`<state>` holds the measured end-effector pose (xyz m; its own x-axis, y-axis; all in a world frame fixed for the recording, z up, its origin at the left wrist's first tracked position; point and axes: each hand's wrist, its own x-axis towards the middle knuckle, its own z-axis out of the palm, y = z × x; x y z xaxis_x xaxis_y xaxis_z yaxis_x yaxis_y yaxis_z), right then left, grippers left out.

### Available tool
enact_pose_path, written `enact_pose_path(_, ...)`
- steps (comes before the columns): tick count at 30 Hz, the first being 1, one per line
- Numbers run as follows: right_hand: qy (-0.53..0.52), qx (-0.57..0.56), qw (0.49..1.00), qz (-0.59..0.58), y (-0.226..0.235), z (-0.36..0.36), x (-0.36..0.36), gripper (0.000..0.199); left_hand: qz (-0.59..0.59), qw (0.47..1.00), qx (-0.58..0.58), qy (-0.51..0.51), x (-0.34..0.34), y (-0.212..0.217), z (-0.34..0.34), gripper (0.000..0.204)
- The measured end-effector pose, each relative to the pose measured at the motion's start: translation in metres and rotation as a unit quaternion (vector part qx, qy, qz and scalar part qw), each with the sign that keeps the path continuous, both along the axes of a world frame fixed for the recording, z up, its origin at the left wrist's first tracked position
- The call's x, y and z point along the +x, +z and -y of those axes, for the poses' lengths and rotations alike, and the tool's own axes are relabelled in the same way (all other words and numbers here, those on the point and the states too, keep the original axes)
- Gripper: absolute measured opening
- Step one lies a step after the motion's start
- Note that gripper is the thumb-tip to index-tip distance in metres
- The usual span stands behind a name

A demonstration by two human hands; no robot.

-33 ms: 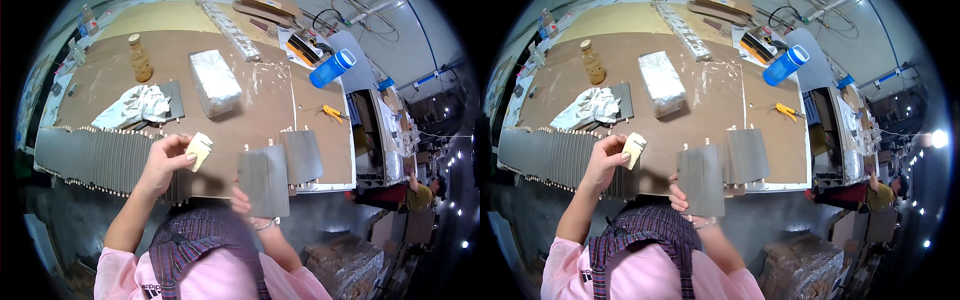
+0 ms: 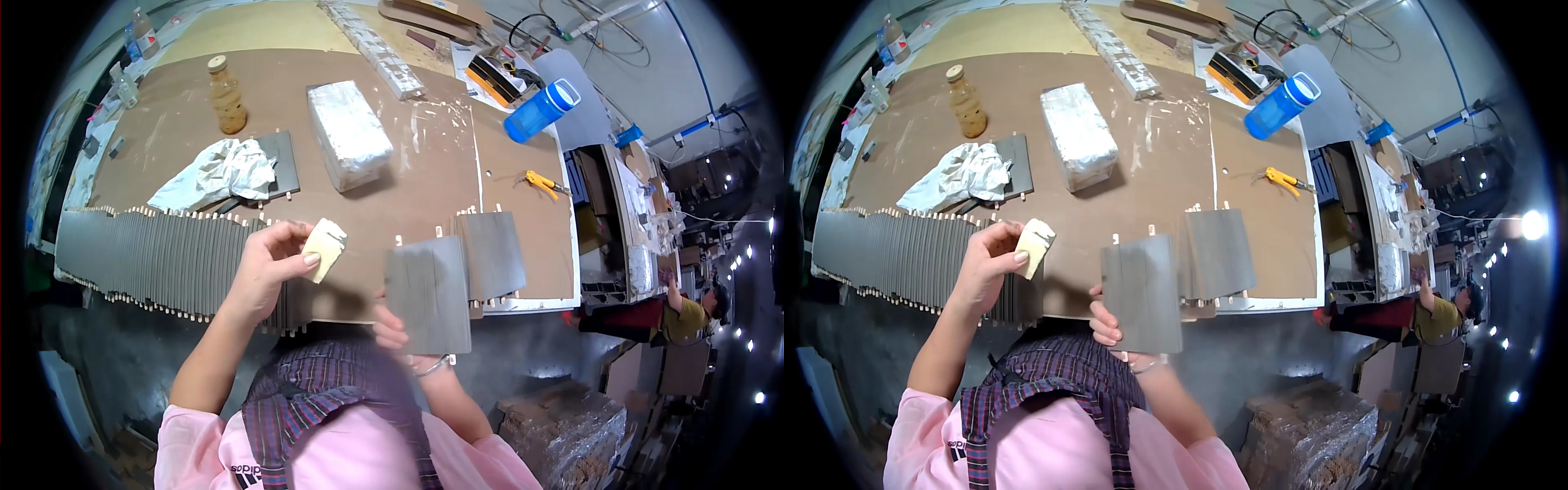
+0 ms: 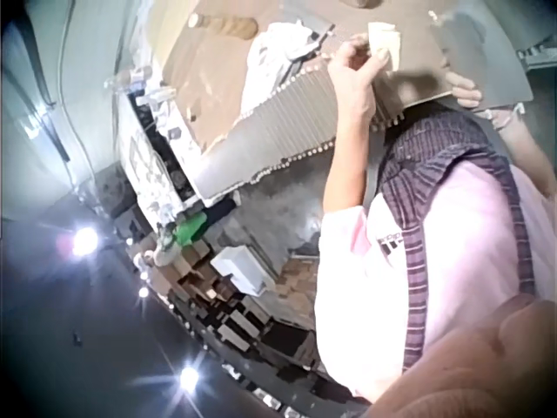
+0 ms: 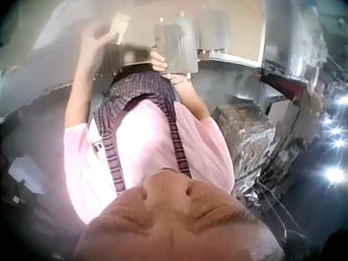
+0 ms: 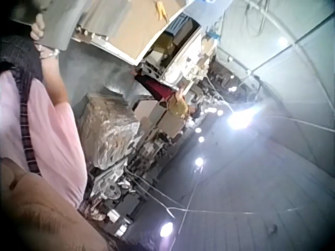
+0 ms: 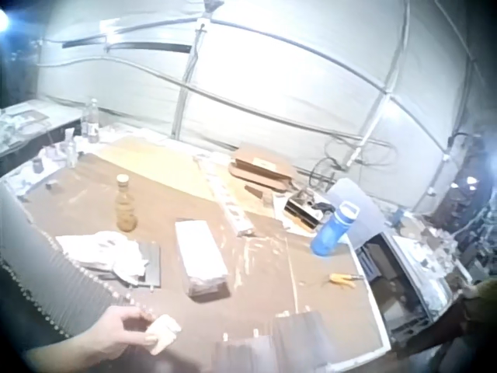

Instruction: The person sands the edges and surfaces of several grey wood panels using a sanding block, wipes them with a cloth, and applies a liquid from a bottle onto the wood.

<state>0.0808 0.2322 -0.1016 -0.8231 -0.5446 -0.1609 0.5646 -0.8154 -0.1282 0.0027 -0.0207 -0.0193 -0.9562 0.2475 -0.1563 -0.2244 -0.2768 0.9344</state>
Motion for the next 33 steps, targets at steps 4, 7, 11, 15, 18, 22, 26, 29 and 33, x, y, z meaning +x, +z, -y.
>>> enact_pose_path(4, 0.039, -0.081, 0.996, 0.031, -0.002, 0.011, -0.003, 0.066, -0.026, 0.999, -0.028, -0.013, 0.01, -0.002, -0.01, 0.036)
enact_pose_path(7, 0.055, -0.11, 0.992, 0.026, -0.017, 0.02, -0.002, 0.061, -0.161, 0.972, -0.169, -0.04, 0.017, -0.002, -0.022, 0.038)
enact_pose_path(11, 0.047, -0.073, 0.995, 0.046, -0.012, 0.026, 0.001, 0.054, -0.257, 0.942, -0.21, -0.045, 0.028, 0.01, -0.041, 0.038)
enact_pose_path(15, -0.034, 0.322, 0.925, -0.197, -0.027, 0.028, 0.004, 0.047, -0.293, 0.929, -0.216, -0.065, 0.038, 0.012, -0.053, 0.04)
enact_pose_path(18, -0.146, 0.454, 0.85, -0.224, -0.053, 0.039, 0.007, 0.045, -0.28, 0.935, -0.183, -0.114, 0.043, 0.016, -0.058, 0.039)
enact_pose_path(22, 0.045, -0.088, 0.995, 0.017, -0.01, 0.017, 0.001, 0.061, 0.008, 0.996, 0.068, -0.062, 0.041, -0.009, -0.047, 0.034)
enact_pose_path(26, 0.163, -0.157, 0.972, -0.064, -0.009, 0.018, -0.006, 0.081, 0.059, 0.99, 0.127, -0.034, 0.03, -0.018, -0.029, 0.032)
enact_pose_path(29, 0.195, -0.165, 0.965, -0.055, -0.009, 0.023, -0.008, 0.08, 0.161, 0.956, 0.211, -0.129, 0.03, -0.019, -0.023, 0.033)
enact_pose_path(33, 0.163, -0.037, 0.984, -0.054, 0.003, 0.02, -0.007, 0.071, 0.144, 0.965, 0.204, -0.077, 0.03, -0.03, -0.025, 0.041)
